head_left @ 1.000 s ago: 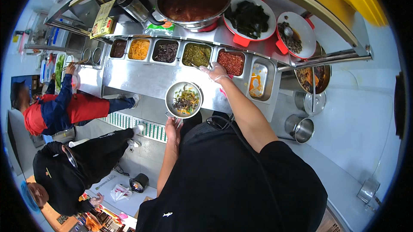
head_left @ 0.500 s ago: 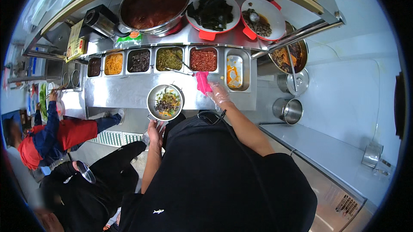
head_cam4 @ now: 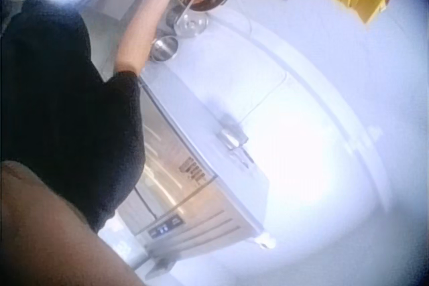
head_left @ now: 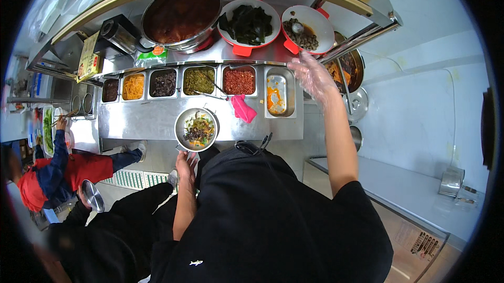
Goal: The person assembles multiple noodle bowls by adding various toppings from containers, ladling broth from a large pot, and placing fried items on top. The finished bowls are placed on a counter for service.
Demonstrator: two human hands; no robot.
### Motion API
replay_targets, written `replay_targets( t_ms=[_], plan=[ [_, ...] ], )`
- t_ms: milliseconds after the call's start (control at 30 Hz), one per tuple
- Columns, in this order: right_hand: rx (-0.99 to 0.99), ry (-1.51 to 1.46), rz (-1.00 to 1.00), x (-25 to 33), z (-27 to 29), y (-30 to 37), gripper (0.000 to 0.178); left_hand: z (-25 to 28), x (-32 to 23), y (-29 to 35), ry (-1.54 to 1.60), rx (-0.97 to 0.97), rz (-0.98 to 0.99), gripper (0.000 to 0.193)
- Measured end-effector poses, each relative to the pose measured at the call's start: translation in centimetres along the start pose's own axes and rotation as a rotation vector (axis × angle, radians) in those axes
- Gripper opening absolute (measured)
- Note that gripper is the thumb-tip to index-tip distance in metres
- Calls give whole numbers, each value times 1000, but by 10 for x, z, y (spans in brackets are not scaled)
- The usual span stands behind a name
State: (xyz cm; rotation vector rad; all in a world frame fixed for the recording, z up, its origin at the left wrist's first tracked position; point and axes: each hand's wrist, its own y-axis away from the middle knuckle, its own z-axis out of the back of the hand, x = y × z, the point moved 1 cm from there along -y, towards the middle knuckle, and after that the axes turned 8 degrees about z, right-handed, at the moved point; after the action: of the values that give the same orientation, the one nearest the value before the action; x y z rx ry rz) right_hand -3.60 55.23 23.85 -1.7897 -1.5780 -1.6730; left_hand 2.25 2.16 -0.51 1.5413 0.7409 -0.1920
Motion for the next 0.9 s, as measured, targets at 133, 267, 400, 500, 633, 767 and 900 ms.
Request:
replay_targets(
  t_ms=[133,267,400,500,633,767,900],
  plan=[
    [-88,16,81,0,15,-32,10,-2,13,-3,15,-26,-5,36],
    [-74,493,217,14,32,-40,11,-17,26,9,29,-38,-20,37],
    [-328,1536,738,52,13,-27,20,-29,29,13,11,-57,-16,33],
    [-255,1987,899,75,-7,-21,17,-29,37,12,39,-88,-32,30],
    [-119,2191,832,79,-1,-33,16,-30,37,13,29,-89,2,30],
    [-156,2160,663,77,-3,-34,20,-27,40,11,18,-53,-13,28],
    [-160,2015,570,84,-14,-37,23,-28,36,19,-11,-118,-31,42]
  ],
)
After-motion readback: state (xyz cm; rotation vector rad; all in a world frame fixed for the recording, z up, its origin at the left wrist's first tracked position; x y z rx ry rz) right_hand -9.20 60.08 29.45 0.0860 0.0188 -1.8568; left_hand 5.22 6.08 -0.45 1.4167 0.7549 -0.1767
